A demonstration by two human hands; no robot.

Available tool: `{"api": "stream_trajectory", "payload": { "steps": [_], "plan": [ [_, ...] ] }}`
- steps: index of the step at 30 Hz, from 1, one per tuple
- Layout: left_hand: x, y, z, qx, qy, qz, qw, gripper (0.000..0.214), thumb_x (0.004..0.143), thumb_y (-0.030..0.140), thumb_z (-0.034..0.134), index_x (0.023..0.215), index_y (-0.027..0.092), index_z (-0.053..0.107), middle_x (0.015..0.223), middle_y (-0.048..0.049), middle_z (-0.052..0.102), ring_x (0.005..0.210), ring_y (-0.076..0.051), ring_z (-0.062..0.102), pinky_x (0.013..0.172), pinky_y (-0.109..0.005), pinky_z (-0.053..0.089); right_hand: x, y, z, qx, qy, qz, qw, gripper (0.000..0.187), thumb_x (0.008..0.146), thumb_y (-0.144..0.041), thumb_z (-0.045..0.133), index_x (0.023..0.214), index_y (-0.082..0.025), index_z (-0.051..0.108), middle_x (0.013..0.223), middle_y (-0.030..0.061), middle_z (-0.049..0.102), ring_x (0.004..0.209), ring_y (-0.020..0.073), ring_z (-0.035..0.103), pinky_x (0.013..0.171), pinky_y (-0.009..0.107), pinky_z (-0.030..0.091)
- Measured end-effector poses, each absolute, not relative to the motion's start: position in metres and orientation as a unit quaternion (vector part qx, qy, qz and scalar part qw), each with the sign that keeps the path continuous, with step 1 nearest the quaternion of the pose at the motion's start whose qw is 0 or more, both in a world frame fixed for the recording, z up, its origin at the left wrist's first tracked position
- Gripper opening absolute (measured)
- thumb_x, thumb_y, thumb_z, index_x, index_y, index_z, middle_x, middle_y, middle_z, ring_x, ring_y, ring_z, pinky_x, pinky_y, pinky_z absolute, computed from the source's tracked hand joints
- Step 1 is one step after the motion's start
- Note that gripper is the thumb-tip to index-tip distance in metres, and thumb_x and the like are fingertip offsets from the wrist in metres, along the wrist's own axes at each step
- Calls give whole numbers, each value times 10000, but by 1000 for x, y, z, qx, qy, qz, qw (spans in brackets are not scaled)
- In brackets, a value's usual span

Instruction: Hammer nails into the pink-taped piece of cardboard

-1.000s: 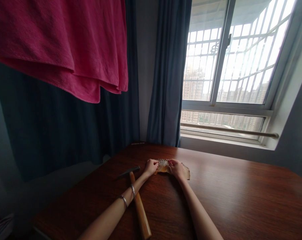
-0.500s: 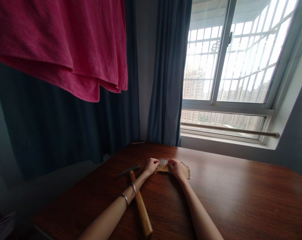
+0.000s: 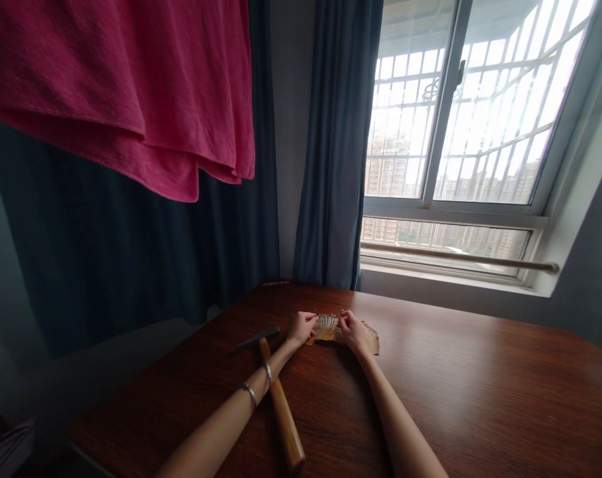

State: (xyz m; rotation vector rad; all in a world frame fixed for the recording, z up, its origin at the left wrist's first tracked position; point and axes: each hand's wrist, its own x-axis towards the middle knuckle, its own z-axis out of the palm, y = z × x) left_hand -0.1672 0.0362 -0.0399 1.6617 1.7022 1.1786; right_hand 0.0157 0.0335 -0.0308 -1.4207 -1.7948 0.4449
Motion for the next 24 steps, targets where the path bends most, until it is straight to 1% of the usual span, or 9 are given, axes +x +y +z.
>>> {"api": "stream_trajectory", "payload": {
  "steps": [3, 5, 7, 9, 11, 14, 16, 20, 24],
  "plan": [
    [-164, 31, -31, 568, 619, 466, 279, 313, 806, 308, 523, 973, 76, 651, 728, -69, 668, 431, -89, 559, 364, -161, 368, 19, 36, -22, -554, -699, 209, 400, 254, 846, -307, 348, 907, -213, 576, 821, 24, 669, 754, 144, 603, 681, 230, 424],
    [-165, 26, -22, 561, 627, 456, 290, 317, 789, 300, 542, 966, 60, 650, 677, -64, 660, 419, -89, 545, 355, -162, 360, 24, 38, -11, -546, -700, 240, 392, 268, 841, -286, 346, 908, -177, 581, 848, 52, 666, 773, 146, 602, 667, 229, 442],
    [-168, 19, -11, 588, 628, 417, 293, 294, 759, 293, 567, 907, 60, 668, 567, -37, 626, 395, -96, 519, 348, -171, 344, 31, 39, 2, -532, -713, 282, 360, 239, 817, -258, 389, 861, -150, 598, 808, 59, 664, 711, 133, 600, 602, 210, 448],
    [-172, 11, -1, 637, 613, 356, 303, 257, 724, 293, 587, 827, 79, 686, 504, -14, 593, 385, -101, 504, 353, -178, 336, 37, 38, 15, -513, -732, 332, 301, 180, 771, -240, 467, 755, -141, 617, 692, 37, 652, 582, 104, 572, 515, 184, 429],
    [-177, 3, 5, 684, 590, 280, 326, 225, 685, 295, 605, 749, 97, 691, 487, -3, 578, 396, -105, 512, 364, -179, 340, 40, 35, 24, -494, -750, 381, 221, 132, 702, -231, 559, 635, -138, 625, 574, 13, 625, 478, 82, 528, 454, 173, 410],
    [-182, -5, 6, 722, 563, 187, 355, 201, 632, 295, 629, 679, 108, 684, 481, 0, 566, 407, -112, 522, 363, -176, 328, 35, 26, 28, -477, -760, 429, 104, 88, 591, -193, 660, 525, -143, 630, 486, 8, 610, 435, 95, 532, 426, 189, 424],
    [-183, -8, 2, 731, 563, 150, 356, 194, 608, 292, 642, 651, 106, 677, 462, 1, 552, 390, -110, 507, 357, -176, 313, 26, 20, 26, -476, -761, 437, 56, 90, 557, -165, 684, 488, -149, 627, 467, 15, 612, 440, 115, 560, 426, 199, 436],
    [-184, -8, -6, 733, 564, 128, 359, 191, 596, 294, 656, 630, 106, 668, 476, -4, 565, 391, -99, 493, 383, -183, 348, 10, 10, 19, -479, -759, 439, 22, 151, 546, -154, 711, 440, -148, 603, 449, 33, 611, 437, 143, 585, 417, 217, 445],
    [-183, -3, -8, 732, 565, 162, 344, 237, 632, 338, 640, 625, 101, 653, 497, -18, 579, 407, -106, 510, 377, -180, 350, 9, 9, 15, -482, -755, 443, 38, 190, 532, -207, 750, 440, -148, 595, 447, 48, 621, 438, 169, 598, 410, 241, 457]
  ]
}}
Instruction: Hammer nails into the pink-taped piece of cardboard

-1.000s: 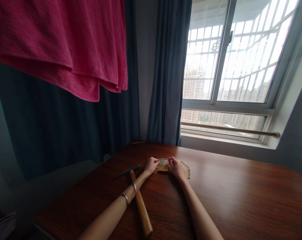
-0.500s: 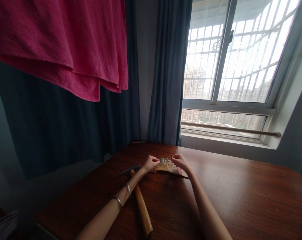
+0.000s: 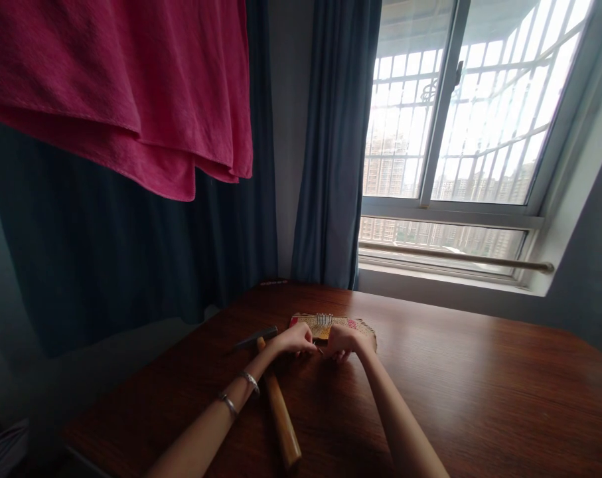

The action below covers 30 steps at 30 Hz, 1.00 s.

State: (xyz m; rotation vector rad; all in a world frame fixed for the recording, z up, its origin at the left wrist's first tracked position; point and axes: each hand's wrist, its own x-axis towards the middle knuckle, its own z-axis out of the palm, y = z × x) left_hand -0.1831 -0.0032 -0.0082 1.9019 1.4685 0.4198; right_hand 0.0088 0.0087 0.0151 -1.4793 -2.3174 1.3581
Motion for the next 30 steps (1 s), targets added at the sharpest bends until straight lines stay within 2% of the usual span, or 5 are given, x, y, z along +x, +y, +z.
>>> {"api": "stream_trajectory", "payload": {
  "steps": [6, 9, 12, 21, 30],
  "plan": [
    [-184, 22, -4, 668, 564, 374, 311, 292, 667, 320, 626, 861, 104, 653, 762, -65, 671, 612, -141, 606, 471, -194, 441, 17, 29, 11, -534, -750, 323, 216, 195, 676, -314, 665, 593, -139, 640, 576, 82, 664, 517, 171, 620, 492, 243, 452],
    [-183, 34, -8, 614, 563, 413, 370, 365, 629, 317, 678, 911, 87, 647, 798, -80, 678, 646, -141, 612, 532, -213, 465, 12, 39, 2, -545, -740, 244, 310, 190, 760, -285, 571, 801, -133, 676, 821, 119, 697, 733, 185, 640, 642, 250, 460],
    [-180, 38, -14, 598, 553, 418, 401, 421, 573, 304, 723, 920, 72, 661, 780, -81, 685, 648, -141, 607, 553, -217, 453, 5, 44, -12, -527, -746, 201, 353, 206, 760, -242, 557, 900, -152, 679, 918, 89, 687, 820, 168, 616, 713, 225, 440],
    [-175, 52, -34, 674, 513, 396, 353, 377, 618, 310, 661, 893, 57, 708, 762, -82, 700, 642, -155, 585, 571, -228, 413, 2, 49, -41, -480, -761, 154, 407, 246, 793, -208, 482, 649, -157, 675, 744, 50, 628, 659, 132, 543, 634, 210, 410],
    [-182, 63, -47, 726, 521, 389, 225, 341, 722, 392, 583, 836, 107, 732, 767, -73, 692, 699, -180, 592, 622, -248, 416, -1, 53, -51, -461, -743, 153, 461, 276, 792, -229, 474, 596, -161, 656, 672, 37, 598, 602, 129, 515, 591, 215, 379]
  ]
}}
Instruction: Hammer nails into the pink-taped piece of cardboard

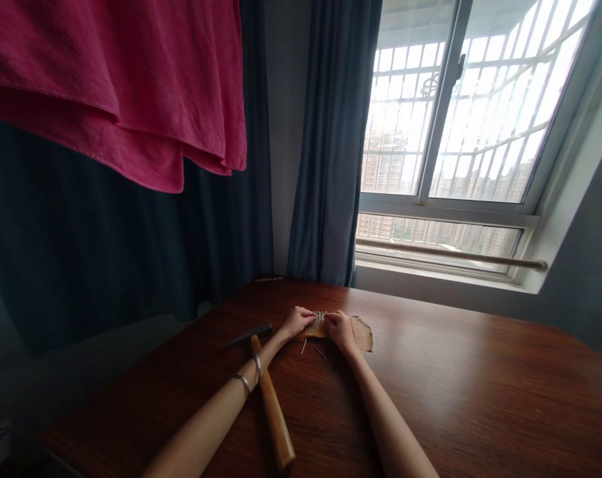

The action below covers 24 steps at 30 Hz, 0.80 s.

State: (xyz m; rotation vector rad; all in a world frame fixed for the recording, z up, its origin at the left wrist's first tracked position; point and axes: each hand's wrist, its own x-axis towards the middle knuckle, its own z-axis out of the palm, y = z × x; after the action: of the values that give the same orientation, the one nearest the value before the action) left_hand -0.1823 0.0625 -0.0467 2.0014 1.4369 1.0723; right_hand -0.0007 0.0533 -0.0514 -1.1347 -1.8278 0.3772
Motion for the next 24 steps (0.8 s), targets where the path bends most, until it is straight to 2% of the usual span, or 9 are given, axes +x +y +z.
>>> {"api": "stream_trajectory", "payload": {
  "steps": [6, 13, 17, 20, 22, 24],
  "plan": [
    [-179, 60, -43, 719, 547, 385, 188, 338, 725, 412, 587, 816, 122, 734, 773, -72, 673, 713, -171, 597, 634, -237, 429, 0, 54, -51, -464, -725, 181, 476, 275, 781, -270, 484, 590, -169, 654, 684, 40, 623, 604, 132, 534, 597, 216, 385],
    [-176, 57, -43, 684, 543, 409, 264, 354, 765, 407, 555, 792, 86, 705, 644, -45, 638, 445, -88, 507, 433, -187, 346, 5, 51, -44, -487, -676, 239, 498, 335, 802, -407, 444, 685, -177, 657, 702, 43, 661, 649, 163, 570, 627, 234, 414],
    [-172, 54, -41, 632, 549, 448, 314, 372, 788, 417, 536, 898, 91, 677, 766, -70, 667, 412, -75, 516, 381, -175, 332, 12, 52, -39, -495, -647, 297, 499, 397, 822, -468, 372, 694, -197, 631, 651, 21, 640, 627, 156, 578, 576, 224, 420],
    [-172, 52, -30, 602, 564, 465, 322, 394, 782, 433, 546, 953, 99, 666, 834, -86, 674, 418, -73, 516, 347, -169, 315, 18, 53, -33, -491, -635, 348, 485, 423, 851, -464, 309, 810, -201, 637, 762, 38, 662, 672, 133, 596, 598, 210, 443],
    [-177, 49, -17, 603, 579, 459, 303, 392, 755, 440, 577, 893, 89, 681, 750, -74, 671, 423, -71, 493, 344, -164, 300, 24, 52, -27, -483, -638, 384, 460, 443, 857, -474, 304, 867, -187, 641, 824, 62, 669, 677, 121, 601, 589, 202, 452],
    [-186, 45, 0, 624, 588, 424, 290, 377, 707, 445, 626, 773, 80, 691, 603, -44, 635, 416, -70, 458, 355, -166, 289, 30, 49, -19, -475, -654, 421, 411, 425, 821, -504, 404, 816, -164, 658, 785, 74, 673, 616, 114, 588, 536, 197, 445]
  ]
}}
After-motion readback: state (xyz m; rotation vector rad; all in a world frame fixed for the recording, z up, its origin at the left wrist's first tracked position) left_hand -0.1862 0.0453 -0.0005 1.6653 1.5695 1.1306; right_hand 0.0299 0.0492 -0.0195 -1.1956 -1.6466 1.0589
